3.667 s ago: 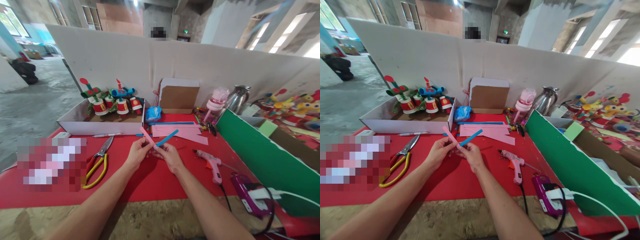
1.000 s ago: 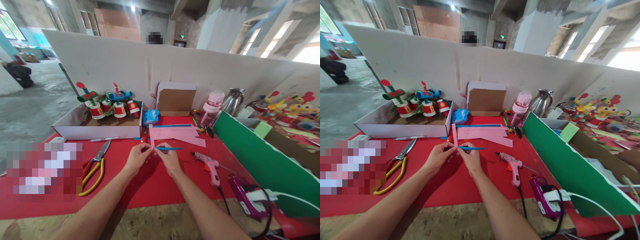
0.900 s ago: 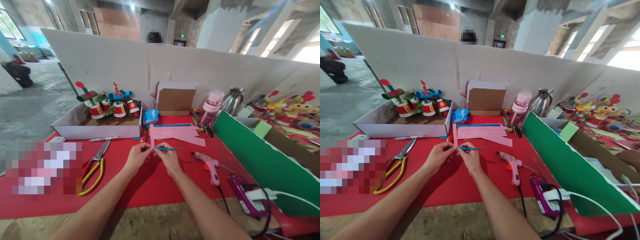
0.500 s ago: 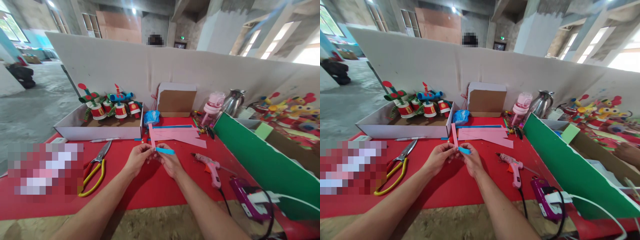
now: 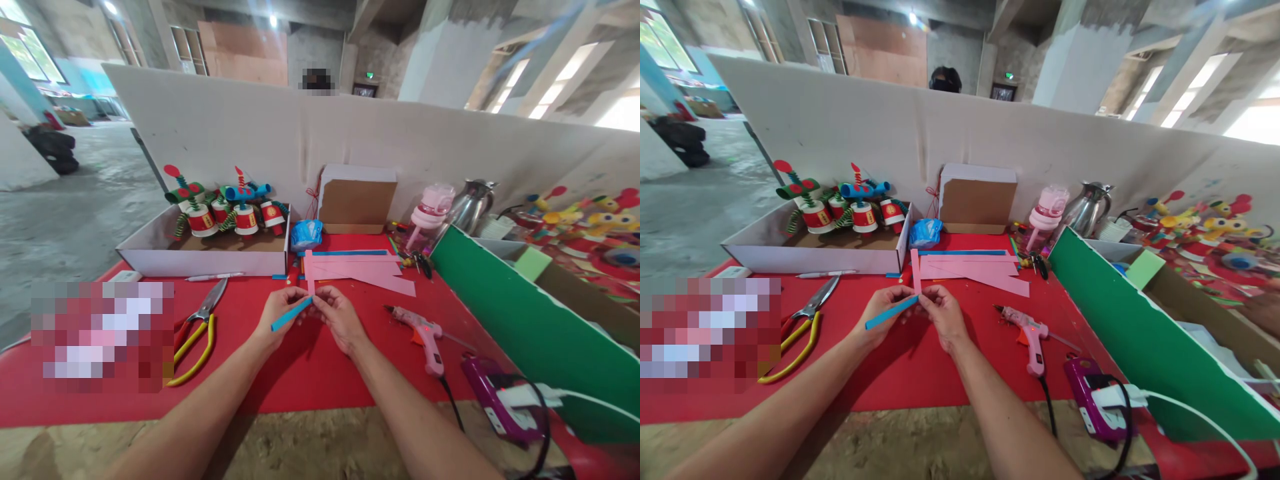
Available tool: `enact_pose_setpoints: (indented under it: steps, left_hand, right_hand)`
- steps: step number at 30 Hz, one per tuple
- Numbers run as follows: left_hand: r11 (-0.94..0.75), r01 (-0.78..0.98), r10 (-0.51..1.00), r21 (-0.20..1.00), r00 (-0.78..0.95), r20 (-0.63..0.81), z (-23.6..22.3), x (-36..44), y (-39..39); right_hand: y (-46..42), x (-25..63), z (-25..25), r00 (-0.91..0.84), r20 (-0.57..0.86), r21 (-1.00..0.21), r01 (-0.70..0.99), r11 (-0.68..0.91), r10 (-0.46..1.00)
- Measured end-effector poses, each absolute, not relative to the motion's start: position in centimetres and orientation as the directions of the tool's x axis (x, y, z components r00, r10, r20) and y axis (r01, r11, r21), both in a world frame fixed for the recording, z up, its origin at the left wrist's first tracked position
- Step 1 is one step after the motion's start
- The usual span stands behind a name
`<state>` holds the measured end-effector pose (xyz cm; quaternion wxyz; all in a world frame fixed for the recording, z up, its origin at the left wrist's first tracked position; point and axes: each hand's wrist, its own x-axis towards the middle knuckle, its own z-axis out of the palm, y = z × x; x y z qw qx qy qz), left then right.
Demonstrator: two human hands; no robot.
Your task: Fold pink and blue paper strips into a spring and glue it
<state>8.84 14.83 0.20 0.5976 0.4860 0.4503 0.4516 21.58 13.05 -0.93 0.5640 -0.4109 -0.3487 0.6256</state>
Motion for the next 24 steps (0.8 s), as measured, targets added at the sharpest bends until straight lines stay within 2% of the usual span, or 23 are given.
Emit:
enact_pose_setpoints:
  steps: [11, 18, 24]
  left_hand:
    - [0.154, -0.128, 0.974, 0.980, 0.185, -0.129, 0.46, 8.78, 14.90]
    - [0.096, -0.171, 0.980, 0.981, 0.187, -0.063, 0.51, 8.85, 14.65]
    - [0.080, -0.114, 0.990, 0.990, 0.129, -0.065, -0.03, 8.75, 14.87]
  right_hand:
    - [13.20, 21.56, -1.03, 0.038, -0.079, -0.937, -0.344, -0.061, 0.996]
    - [13.53, 21.63, -1.38, 0.142, -0.049, -0.930, -0.366, 0.007, 0.989]
    - [13.23, 21.38, -1.34, 0.059, -0.038, -0.937, -0.348, -0.015, 0.998]
